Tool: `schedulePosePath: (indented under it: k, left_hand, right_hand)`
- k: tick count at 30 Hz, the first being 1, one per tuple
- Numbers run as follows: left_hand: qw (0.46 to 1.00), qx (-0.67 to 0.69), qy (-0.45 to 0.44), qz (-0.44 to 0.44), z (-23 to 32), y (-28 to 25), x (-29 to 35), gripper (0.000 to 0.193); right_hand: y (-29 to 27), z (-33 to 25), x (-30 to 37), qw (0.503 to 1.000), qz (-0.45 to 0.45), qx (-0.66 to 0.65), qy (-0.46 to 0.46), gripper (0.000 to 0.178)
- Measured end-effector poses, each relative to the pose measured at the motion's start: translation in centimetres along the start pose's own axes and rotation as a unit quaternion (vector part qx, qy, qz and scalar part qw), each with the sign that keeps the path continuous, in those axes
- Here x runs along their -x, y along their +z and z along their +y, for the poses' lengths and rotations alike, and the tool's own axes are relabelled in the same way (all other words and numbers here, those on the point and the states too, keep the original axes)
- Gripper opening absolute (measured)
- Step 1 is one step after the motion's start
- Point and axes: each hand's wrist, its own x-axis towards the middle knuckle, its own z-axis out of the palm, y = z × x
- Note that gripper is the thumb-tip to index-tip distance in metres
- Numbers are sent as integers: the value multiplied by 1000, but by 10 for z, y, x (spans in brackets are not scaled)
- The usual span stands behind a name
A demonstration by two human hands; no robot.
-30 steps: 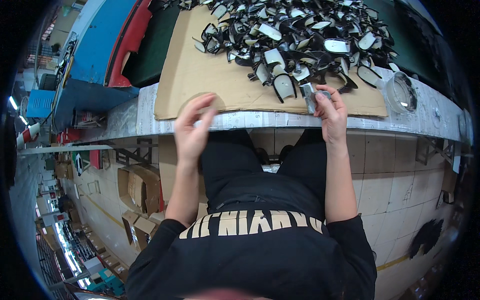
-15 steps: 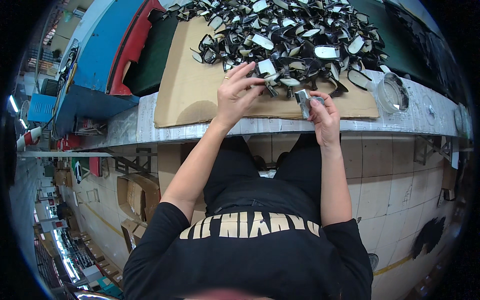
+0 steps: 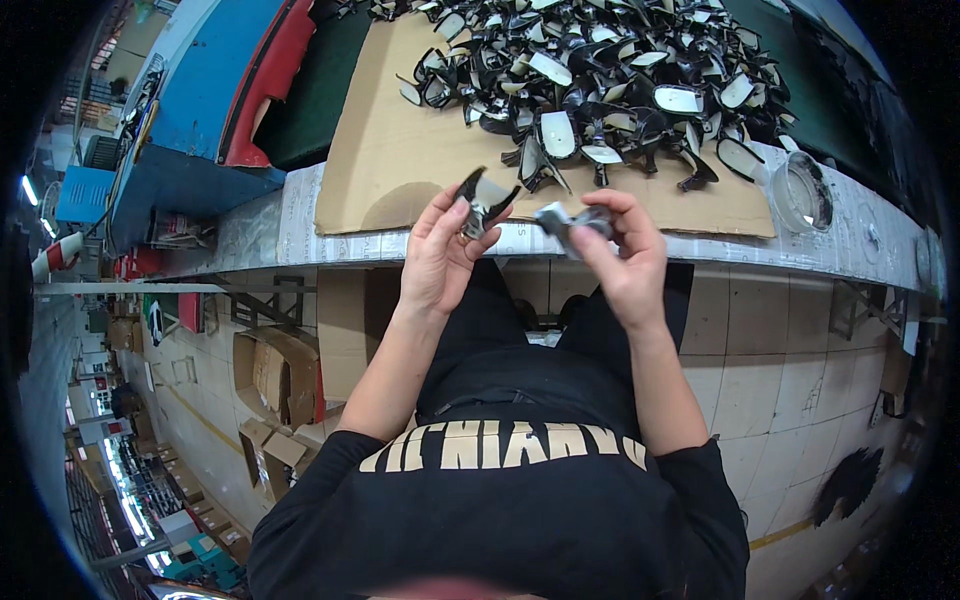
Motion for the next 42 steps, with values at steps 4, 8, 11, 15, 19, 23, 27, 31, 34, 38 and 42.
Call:
schedulePosePath:
  k: [4,8,11,15,19,23,27,31,34,38,42]
  left_hand:
    - [1000,-2,-2,-7,-2,-4,18,31]
    - [1000,-5,12,-9,0,1,29,29]
    - [1000,-8,19,-18,2,-1,31,29]
    - [999,-19,37,-15,3,-3,31,28]
    - [999,-1,50,9,4,-8,27,27]
    - [999,-16,40,-7,9,-4,34,26]
    - [999,-52,5,-8,10,4,45,28]
    - [996,-82,15,-1,9,5,52,29]
    - [994,-110,24,3,7,0,55,29]
    - [997,-75,10,23,10,-3,56,29]
    - [998,-43,8,42,9,0,53,33]
  right_hand:
    - [32,-4,5,977,-1,158,-141,38]
    - [43,-8,2,946,-3,245,-213,35]
    - [43,-14,4,952,-33,234,-195,35]
    - [40,-15,12,975,-50,181,-123,35]
    - [34,-31,20,975,-79,161,-129,36]
    - [32,-27,15,972,-26,178,-149,36]
    - [36,-30,8,952,-68,236,-184,36]
    - [39,-25,7,924,-20,302,-235,37]
    - [36,-22,3,924,25,314,-218,36]
    - [29,-14,1,946,54,267,-173,33]
    - [38,-21,18,948,-15,256,-187,34]
